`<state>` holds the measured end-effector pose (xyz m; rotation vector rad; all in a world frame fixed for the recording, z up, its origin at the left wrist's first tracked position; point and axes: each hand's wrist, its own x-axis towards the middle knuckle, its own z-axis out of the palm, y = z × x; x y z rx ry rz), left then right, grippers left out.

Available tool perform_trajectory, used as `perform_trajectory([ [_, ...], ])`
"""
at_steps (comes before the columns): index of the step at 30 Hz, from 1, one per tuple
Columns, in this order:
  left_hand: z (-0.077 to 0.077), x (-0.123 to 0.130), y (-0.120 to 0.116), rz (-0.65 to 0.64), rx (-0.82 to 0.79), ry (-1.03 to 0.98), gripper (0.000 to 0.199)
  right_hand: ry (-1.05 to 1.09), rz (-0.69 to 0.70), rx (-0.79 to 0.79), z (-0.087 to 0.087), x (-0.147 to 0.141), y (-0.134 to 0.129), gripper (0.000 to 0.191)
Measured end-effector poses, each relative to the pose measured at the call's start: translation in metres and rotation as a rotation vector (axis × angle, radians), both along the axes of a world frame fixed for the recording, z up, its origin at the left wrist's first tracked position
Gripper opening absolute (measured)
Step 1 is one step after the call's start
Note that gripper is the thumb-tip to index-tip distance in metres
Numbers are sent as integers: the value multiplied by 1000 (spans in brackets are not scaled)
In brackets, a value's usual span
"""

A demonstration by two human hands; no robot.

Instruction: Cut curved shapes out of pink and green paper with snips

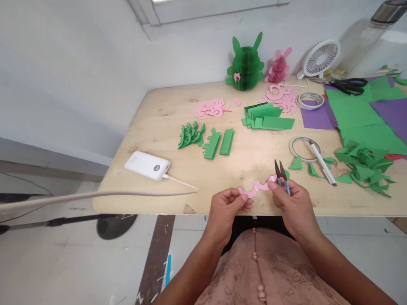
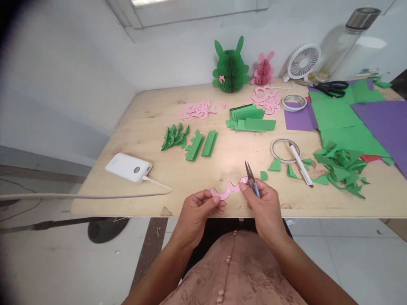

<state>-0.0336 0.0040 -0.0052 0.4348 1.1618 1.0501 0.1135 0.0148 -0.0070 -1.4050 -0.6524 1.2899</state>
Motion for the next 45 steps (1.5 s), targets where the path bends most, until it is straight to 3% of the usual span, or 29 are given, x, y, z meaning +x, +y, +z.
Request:
perform_trajectory([
  [13, 3, -1, -3, -37, -12, -3, 16, 43, 0, -20, -1, -1, -5, 24],
  [19, 4, -9, 1, 11, 59, 65, 36, 31, 34, -46, -2, -1, -7, 26],
  [24, 10, -13, 9, -88, 140, 194, 29, 2, 54, -59, -2, -3, -8, 26],
  [37, 19, -11, 24, -306, 168, 227, 15, -132, 143, -15, 0, -3, -9, 24],
  [45, 19, -8, 23, -253, 152, 226, 15, -112, 174, -33, 0, -3, -8, 25],
])
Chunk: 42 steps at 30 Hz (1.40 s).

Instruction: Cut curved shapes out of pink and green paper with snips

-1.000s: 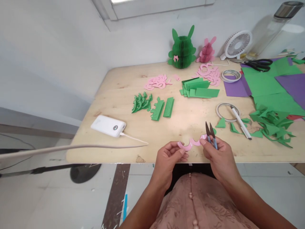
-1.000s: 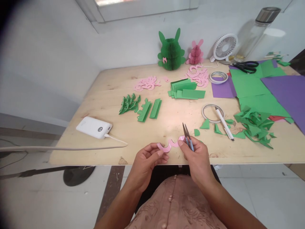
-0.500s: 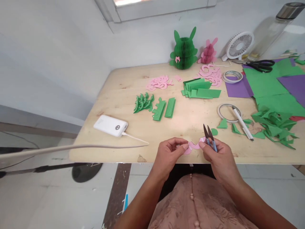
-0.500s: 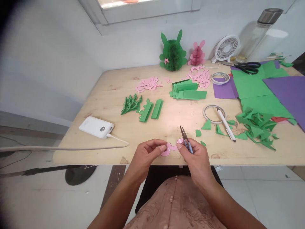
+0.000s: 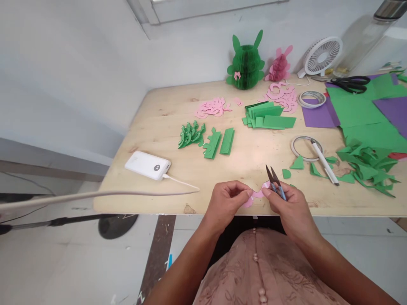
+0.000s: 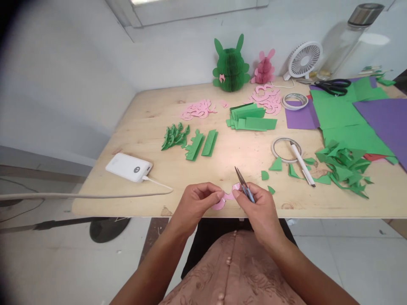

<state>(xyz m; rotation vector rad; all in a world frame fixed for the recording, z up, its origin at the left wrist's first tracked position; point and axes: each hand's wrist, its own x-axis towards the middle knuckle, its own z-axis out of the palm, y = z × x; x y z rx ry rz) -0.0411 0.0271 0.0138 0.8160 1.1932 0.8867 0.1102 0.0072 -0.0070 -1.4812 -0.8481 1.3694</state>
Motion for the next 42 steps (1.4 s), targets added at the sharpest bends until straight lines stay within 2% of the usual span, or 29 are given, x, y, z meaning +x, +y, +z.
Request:
perform_trajectory([
  [4, -2, 1, -2, 63, -12, -4, 17, 20, -69, -16, -4, 0, 0, 29],
  [9, -5, 0, -1, 115, -29, -15, 16, 90, -83, -39, -3, 0, 0, 27],
  [16, -14, -16, -4, 282, -24, 6, 14, 207, -153, 6, 1, 7, 0, 22],
  [19, -17, -21, -7, 283, -10, 36, 14, 202, -203, 13, 0, 13, -2, 22],
  [24, -20, -16, 16, 318, 114, -4, 11, 202, -289, 87, 8, 26, -7, 15],
  [28, -28, 9, 32, 284, 161, -59, 7, 162, -370, 179, 21, 40, -11, 9],
  [30, -31, 27, 21, 238, 127, -57, 6, 135, -405, 236, 28, 48, -15, 7],
  [32, -29, 43, -3, 188, 84, -32, 7, 111, -440, 284, 34, 55, -19, 3],
  [33, -27, 49, -18, 118, 9, -76, 9, 101, -456, 307, 36, 58, -20, 3],
  [35, -22, 55, -43, -167, -213, -298, 6, 93, -476, 333, 39, 64, -23, 5],
  [36, -19, 54, -51, -222, -284, -356, 4, 87, -481, 344, 40, 65, -23, 5],
  [37, -17, 51, -55, -198, -292, -367, 5, 84, -482, 345, 40, 67, -24, 5],
  [39, -14, 40, -50, -83, -197, -322, 6, 58, -495, 360, 39, 67, -24, 4],
  [42, -17, 25, -27, 248, -59, -164, 7, 79, -475, 343, 36, 65, -25, 3],
])
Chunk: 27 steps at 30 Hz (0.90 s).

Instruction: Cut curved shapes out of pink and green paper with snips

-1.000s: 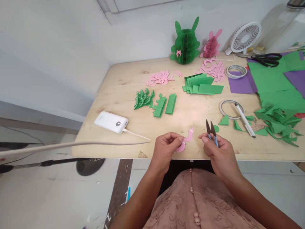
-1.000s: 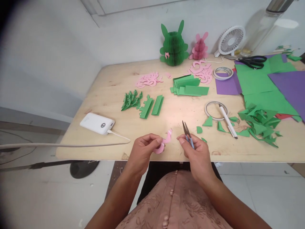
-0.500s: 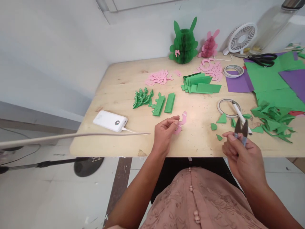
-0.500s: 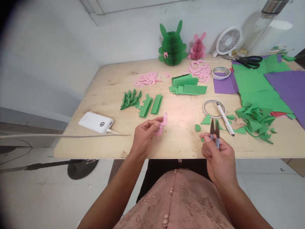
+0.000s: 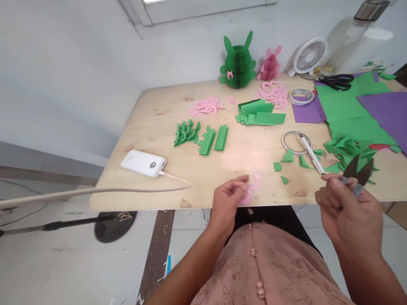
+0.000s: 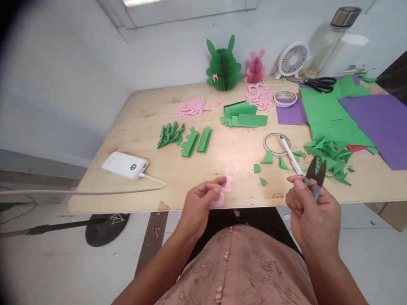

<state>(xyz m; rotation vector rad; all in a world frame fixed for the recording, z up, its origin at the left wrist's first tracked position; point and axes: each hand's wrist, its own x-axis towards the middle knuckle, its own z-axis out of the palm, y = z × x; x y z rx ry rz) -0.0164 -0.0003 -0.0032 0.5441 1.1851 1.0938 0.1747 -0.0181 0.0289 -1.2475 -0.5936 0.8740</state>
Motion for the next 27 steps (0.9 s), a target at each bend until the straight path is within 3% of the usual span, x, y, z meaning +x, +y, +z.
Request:
perform_trajectory([
  [2, -3, 0, 7, 160, 8, 57, 11, 26, 13, -18, -2, -2, -2, 4],
  [4, -5, 10, 1, 190, 8, 57, 11, 42, 20, -33, -3, -4, -4, 5],
  [6, -4, 26, -14, 34, -68, -9, 7, 47, 31, -34, -2, -5, -7, 5],
  [8, -2, 41, -29, -284, -176, -164, 5, 44, 38, -20, -1, -3, -10, 5],
  [9, -1, 45, -33, -377, -210, -214, 7, 39, 36, -11, 0, -2, -11, 5],
  [10, 0, 46, -35, -382, -220, -224, 10, 33, 29, -4, 0, -1, -12, 5],
  [15, 5, 22, -14, -53, -84, -147, 17, 25, 5, -21, -8, 5, -14, 8],
  [17, 8, 13, -8, 19, -14, -128, 18, 29, 17, -38, -15, 3, -14, 11],
  [23, 12, 16, -20, 6, 60, -24, 14, -52, 257, -231, -35, -16, -11, 36],
  [27, 16, 19, -28, 8, 118, 40, 15, -85, 382, -210, -39, -33, -9, 38],
])
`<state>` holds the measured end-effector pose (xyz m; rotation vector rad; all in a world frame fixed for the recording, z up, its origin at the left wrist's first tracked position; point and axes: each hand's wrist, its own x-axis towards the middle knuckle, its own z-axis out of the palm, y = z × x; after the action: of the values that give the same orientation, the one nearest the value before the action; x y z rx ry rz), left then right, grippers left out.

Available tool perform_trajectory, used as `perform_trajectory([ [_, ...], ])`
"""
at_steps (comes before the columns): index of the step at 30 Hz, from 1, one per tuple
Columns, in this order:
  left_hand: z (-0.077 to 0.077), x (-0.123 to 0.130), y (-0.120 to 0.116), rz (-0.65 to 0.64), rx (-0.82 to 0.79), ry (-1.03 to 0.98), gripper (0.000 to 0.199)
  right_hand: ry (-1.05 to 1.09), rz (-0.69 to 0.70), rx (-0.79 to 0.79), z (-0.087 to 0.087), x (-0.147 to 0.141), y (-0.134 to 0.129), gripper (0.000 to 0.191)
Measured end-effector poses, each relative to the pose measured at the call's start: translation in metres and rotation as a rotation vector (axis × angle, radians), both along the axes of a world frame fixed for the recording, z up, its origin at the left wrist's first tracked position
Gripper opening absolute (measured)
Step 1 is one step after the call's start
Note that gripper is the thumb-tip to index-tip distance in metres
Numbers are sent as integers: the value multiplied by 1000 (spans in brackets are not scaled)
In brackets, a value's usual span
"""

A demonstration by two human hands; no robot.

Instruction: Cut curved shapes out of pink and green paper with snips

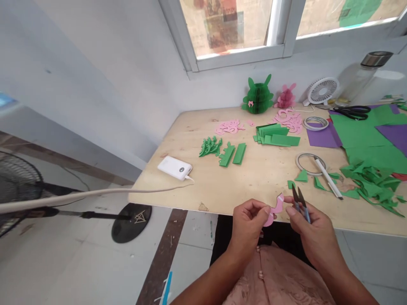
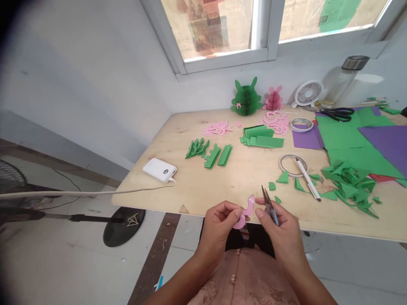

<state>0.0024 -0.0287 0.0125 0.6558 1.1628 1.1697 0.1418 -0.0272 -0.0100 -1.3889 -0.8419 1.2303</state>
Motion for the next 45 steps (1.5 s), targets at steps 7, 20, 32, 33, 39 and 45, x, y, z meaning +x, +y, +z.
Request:
perform_trajectory([
  [7, 3, -3, -2, -5, 22, 42, 14, 62, 11, -30, 6, -17, 5, 29],
  [20, -1, -7, 3, -29, -72, -76, 19, 248, 39, -71, 7, -23, 10, 24],
  [32, -2, -2, 6, -50, -78, -25, 16, 268, 47, -92, 11, -23, 10, 27],
  [33, -2, -2, 6, -49, -72, -26, 16, 267, 50, -91, 11, -22, 10, 27],
  [39, -3, 0, 8, -84, -94, -68, 20, 202, 23, -110, 10, -19, 10, 29],
  [45, -5, -5, 10, -155, -136, -96, 26, 162, -23, -98, 9, -18, 17, 27],
])
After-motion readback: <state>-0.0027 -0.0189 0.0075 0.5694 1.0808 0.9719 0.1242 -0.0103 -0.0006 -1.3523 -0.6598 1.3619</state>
